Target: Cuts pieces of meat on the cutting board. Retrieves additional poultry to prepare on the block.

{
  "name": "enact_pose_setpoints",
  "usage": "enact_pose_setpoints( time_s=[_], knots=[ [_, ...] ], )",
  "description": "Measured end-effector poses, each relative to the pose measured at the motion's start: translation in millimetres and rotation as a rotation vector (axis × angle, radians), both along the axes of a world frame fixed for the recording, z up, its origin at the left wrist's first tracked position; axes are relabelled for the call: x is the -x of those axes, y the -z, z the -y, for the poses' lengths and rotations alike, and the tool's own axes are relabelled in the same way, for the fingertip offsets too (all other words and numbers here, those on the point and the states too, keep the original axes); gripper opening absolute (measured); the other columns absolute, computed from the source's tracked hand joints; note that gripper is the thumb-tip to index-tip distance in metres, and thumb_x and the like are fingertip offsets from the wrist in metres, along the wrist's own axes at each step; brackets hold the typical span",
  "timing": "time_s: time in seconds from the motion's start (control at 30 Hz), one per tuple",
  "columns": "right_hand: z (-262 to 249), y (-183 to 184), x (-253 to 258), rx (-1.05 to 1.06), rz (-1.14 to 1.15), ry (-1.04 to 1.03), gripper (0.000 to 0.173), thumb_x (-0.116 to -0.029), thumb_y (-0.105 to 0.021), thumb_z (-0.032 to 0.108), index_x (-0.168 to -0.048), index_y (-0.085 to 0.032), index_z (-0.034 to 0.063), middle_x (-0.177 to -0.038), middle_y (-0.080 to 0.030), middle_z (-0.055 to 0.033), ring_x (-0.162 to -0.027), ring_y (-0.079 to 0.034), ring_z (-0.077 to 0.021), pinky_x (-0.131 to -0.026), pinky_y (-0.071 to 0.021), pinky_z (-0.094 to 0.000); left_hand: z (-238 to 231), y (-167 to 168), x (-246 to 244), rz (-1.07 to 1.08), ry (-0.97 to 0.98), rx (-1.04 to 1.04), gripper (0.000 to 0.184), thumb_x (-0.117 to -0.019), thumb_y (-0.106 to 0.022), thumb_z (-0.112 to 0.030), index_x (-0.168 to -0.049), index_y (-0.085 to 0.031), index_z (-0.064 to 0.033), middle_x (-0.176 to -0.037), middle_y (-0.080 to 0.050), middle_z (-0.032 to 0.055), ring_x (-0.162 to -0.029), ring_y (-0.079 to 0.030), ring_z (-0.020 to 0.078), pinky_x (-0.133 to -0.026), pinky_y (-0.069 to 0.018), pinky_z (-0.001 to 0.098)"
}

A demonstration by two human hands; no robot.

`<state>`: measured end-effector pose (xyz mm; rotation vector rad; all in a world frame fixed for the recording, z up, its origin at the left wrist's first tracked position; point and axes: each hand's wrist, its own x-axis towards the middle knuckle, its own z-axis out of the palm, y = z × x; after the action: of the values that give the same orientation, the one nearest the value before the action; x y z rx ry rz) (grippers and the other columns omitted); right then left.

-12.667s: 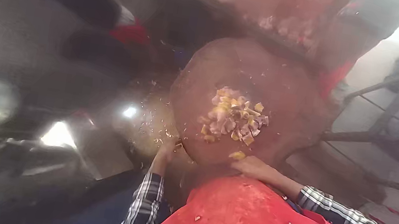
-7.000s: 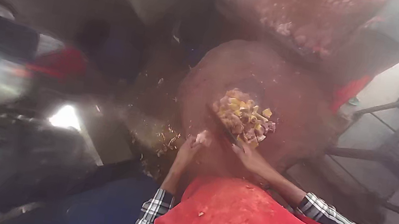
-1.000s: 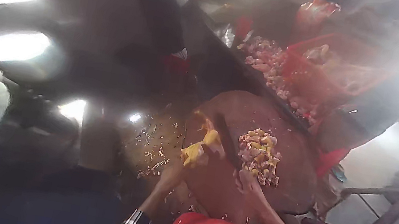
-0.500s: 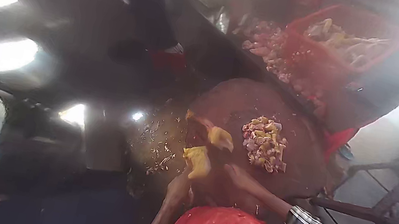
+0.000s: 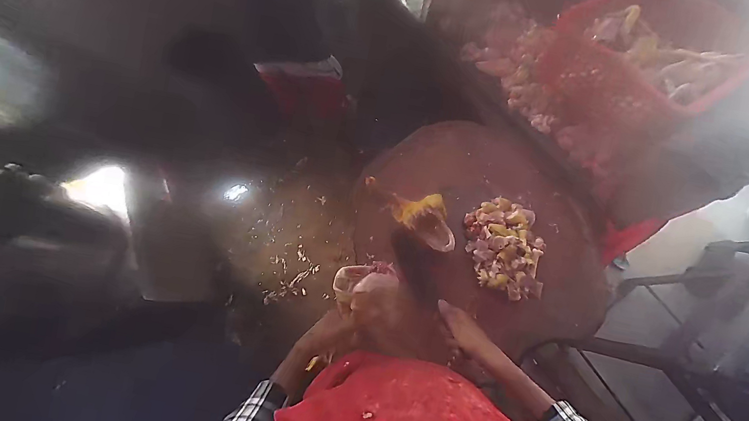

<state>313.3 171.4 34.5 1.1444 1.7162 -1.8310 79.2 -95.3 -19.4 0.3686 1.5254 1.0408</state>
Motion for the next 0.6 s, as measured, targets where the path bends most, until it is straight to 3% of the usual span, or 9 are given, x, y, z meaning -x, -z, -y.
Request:
enact_pose_setpoints(
  time_s=[0.07, 0.1, 0.17, 0.23, 0.3, 0.4, 0.47, 0.53, 0.6],
  knots=[
    [8, 2, -3, -0.001, 0.008, 0.024, 0.061, -0.1058, -0.027, 0.065, -0.119, -0.059, 0.0145, -0.074, -0.053, -0.0015, -0.052, -0.050, -0.0148, -0.048, -0.0474, -0.0335, 1, 22, -6, -0.206, -0.024, 0.109, 0.047, -0.0944, -0.069, -0.037, -0.130, -0.062, -0.0066, -0.101, -0.071, 0.0106, -0.087, -0.068, 0.0193, -0.080, -0.0583, 0.0443],
    [10, 3, -4, -0.048, 0.001, 0.001, 0.063, -0.1058, -0.027, 0.065, -0.122, -0.060, 0.0130, -0.077, -0.055, -0.0037, -0.056, -0.052, -0.0169, -0.052, -0.0490, -0.0366, 0, 28, -12, -0.307, -0.048, 0.119, 0.045, -0.0969, -0.066, -0.035, -0.130, -0.063, -0.0051, -0.107, -0.071, 0.0119, -0.094, -0.068, 0.0202, -0.087, -0.0573, 0.0457],
    [15, 0, -5, -0.157, -0.006, -0.063, 0.066, -0.1059, -0.026, 0.065, -0.122, -0.061, 0.0113, -0.083, -0.059, -0.0067, -0.063, -0.057, -0.0197, -0.059, -0.0521, -0.0416, 4, 38, -28, -0.560, -0.042, 0.093, 0.042, -0.0997, -0.061, -0.039, -0.126, -0.068, -0.0066, -0.112, -0.073, 0.0121, -0.106, -0.070, 0.0222, -0.097, -0.0563, 0.0488],
    [12, -13, 1, -0.259, -0.026, -0.137, 0.066, -0.1062, -0.026, 0.064, -0.121, -0.062, 0.0104, -0.091, -0.063, -0.0103, -0.078, -0.063, -0.0236, -0.073, -0.0543, -0.0482, 5, 44, -40, -0.692, -0.045, 0.056, 0.053, -0.0956, -0.067, -0.041, -0.134, -0.063, -0.0057, -0.123, -0.071, 0.0124, -0.117, -0.067, 0.0220, -0.104, -0.0538, 0.0481],
    [17, -36, 6, -0.303, -0.088, -0.169, 0.066, -0.1051, -0.027, 0.066, -0.119, -0.062, 0.0116, -0.090, -0.063, -0.0093, -0.079, -0.063, -0.0228, -0.075, -0.0547, -0.0482, 11, 40, -48, -0.748, -0.024, 0.077, 0.055, -0.0929, -0.070, -0.042, -0.137, -0.062, -0.0107, -0.130, -0.068, 0.0100, -0.122, -0.064, 0.0211, -0.107, -0.0519, 0.0479],
    [23, -84, 15, -0.293, -0.344, -0.165, 0.068, -0.1019, -0.027, 0.072, -0.115, -0.061, 0.0143, -0.078, -0.054, 0.0001, -0.068, -0.055, -0.0124, -0.064, -0.0516, -0.0356, 19, 49, -57, -0.842, 0.029, 0.169, 0.040, -0.0967, -0.065, -0.041, -0.132, -0.068, -0.0208, -0.125, -0.071, 0.0081, -0.115, -0.068, 0.0252, -0.099, -0.0548, 0.0550],
    [30, -100, 20, -0.286, -0.541, -0.157, 0.073, -0.0999, -0.028, 0.075, -0.116, -0.061, 0.0125, -0.078, -0.053, 0.0018, -0.067, -0.054, -0.0085, -0.062, -0.0509, -0.0306, 23, 52, -63, -0.823, -0.042, 0.120, 0.037, -0.0961, -0.068, -0.035, -0.130, -0.069, -0.0202, -0.124, -0.072, 0.0067, -0.115, -0.068, 0.0229, -0.099, -0.0552, 0.0539],
    [36, -85, 20, -0.330, -0.632, -0.213, 0.074, -0.1010, -0.027, 0.073, -0.119, -0.061, 0.0103, -0.085, -0.058, -0.0006, -0.074, -0.058, -0.0080, -0.068, -0.0537, -0.0300, 18, 45, -64, -0.808, -0.106, 0.077, 0.039, -0.0943, -0.069, -0.035, -0.130, -0.068, -0.0185, -0.124, -0.072, 0.0070, -0.115, -0.068, 0.0224, -0.100, -0.0548, 0.0543],
    [37, -49, 9, -0.421, -0.432, -0.378, 0.069, -0.1041, -0.026, 0.068, -0.128, -0.061, 0.0142, -0.099, -0.068, -0.0056, -0.091, -0.067, -0.0153, -0.083, -0.0577, -0.0419, 13, 38, -66, -0.825, -0.111, 0.044, 0.040, -0.0936, -0.070, -0.033, -0.130, -0.068, -0.0172, -0.124, -0.072, 0.0069, -0.116, -0.068, 0.0215, -0.101, -0.0552, 0.0526]
  ],
)
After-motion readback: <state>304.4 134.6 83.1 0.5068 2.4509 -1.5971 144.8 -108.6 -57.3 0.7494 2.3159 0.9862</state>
